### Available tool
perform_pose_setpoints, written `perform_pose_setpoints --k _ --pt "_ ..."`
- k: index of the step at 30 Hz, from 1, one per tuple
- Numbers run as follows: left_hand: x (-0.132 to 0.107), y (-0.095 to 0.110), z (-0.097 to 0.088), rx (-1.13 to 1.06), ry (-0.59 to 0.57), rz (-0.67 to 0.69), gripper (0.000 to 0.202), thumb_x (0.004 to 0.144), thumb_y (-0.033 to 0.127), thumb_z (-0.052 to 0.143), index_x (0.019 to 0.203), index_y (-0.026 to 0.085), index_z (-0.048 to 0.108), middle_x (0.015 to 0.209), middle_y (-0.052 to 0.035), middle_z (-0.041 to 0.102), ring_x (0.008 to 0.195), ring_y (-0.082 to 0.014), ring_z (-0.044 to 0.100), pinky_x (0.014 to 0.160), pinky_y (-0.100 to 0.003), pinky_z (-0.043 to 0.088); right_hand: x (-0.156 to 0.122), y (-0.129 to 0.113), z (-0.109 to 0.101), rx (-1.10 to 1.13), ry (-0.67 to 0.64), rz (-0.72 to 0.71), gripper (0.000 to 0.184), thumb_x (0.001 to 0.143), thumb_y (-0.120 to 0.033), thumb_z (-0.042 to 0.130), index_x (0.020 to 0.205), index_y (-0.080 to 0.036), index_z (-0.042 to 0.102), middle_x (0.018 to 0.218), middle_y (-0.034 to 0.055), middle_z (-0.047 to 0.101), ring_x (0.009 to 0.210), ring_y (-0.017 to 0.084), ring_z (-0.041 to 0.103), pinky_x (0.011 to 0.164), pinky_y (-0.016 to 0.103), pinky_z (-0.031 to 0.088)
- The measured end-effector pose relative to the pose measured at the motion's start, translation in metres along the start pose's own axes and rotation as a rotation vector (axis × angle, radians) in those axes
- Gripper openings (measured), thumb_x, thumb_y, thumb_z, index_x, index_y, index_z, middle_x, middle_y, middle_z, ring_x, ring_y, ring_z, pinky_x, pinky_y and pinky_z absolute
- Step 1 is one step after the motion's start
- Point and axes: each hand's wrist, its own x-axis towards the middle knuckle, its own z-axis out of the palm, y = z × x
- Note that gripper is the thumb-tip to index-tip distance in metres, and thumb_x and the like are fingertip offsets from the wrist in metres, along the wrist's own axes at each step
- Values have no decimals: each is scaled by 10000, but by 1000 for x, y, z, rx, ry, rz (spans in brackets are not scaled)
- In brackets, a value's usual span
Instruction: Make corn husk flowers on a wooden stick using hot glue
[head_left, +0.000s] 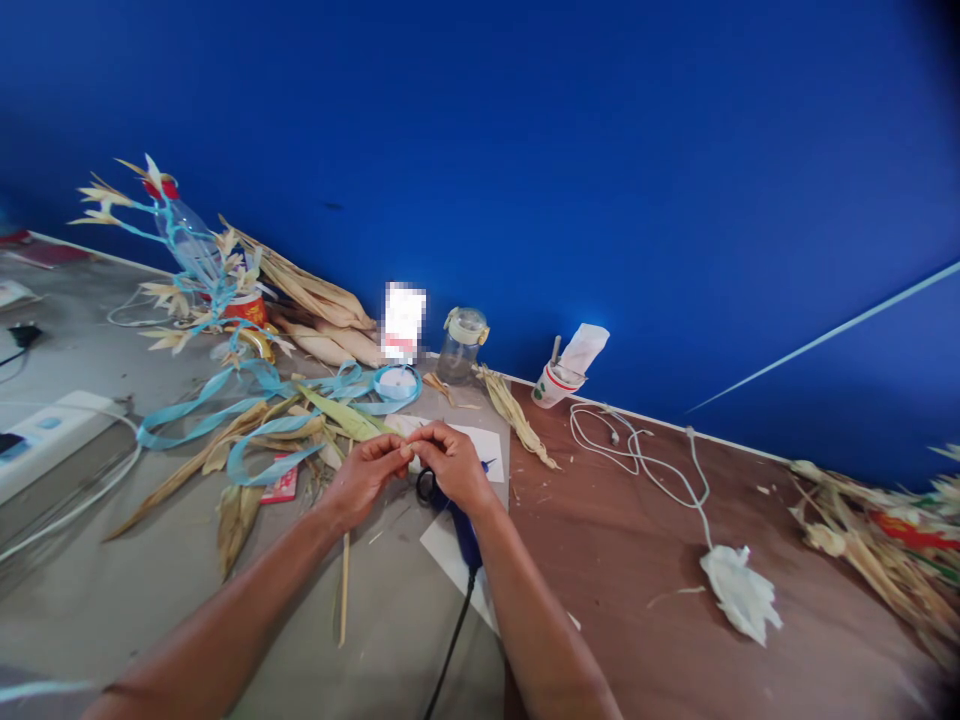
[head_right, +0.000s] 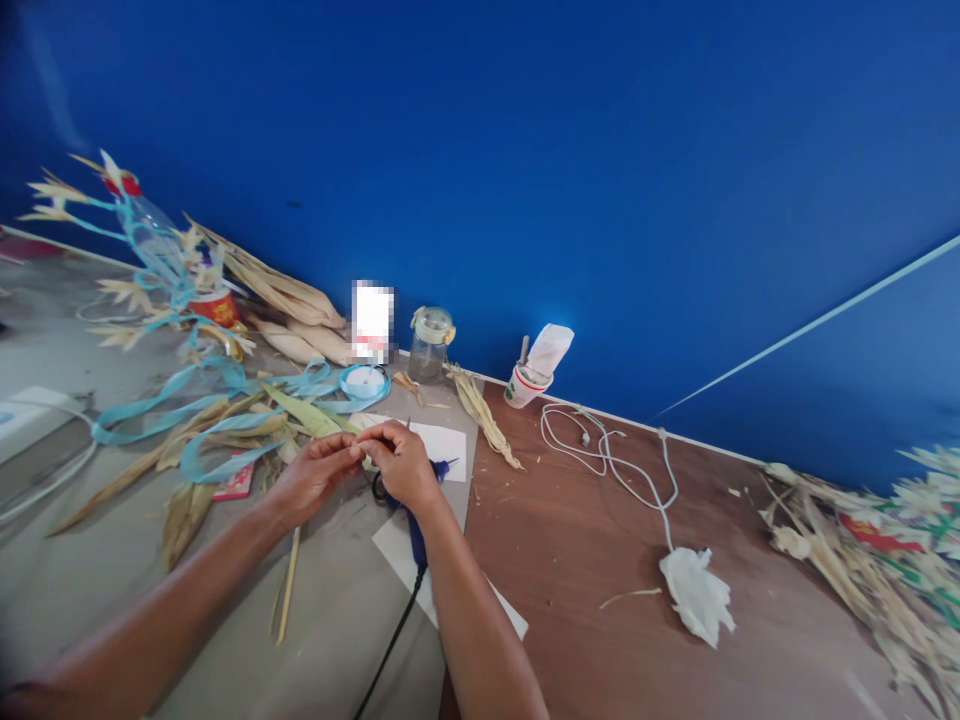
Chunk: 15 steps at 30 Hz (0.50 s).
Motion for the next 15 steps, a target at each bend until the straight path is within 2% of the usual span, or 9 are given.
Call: perform_pose_setpoints --k 5,15 --pt "1 0 -1 55 -5 15 168 695 304 686 687 139 655 607 8 529 565 -81 427 558 -216 343 -1 -2 0 -28 11 -3 109 737 -232 524 732 -179 620 610 -29 534 562 102 472 550 208 385" --pt "1 4 -1 30 51 -1 179 644 298 723 707 138 673 657 -12 580 580 -90 462 565 -218 367 0 -2 -2 -3 81 10 112 739 -254 523 762 -172 596 570 -46 509 520 93 465 548 211 400"
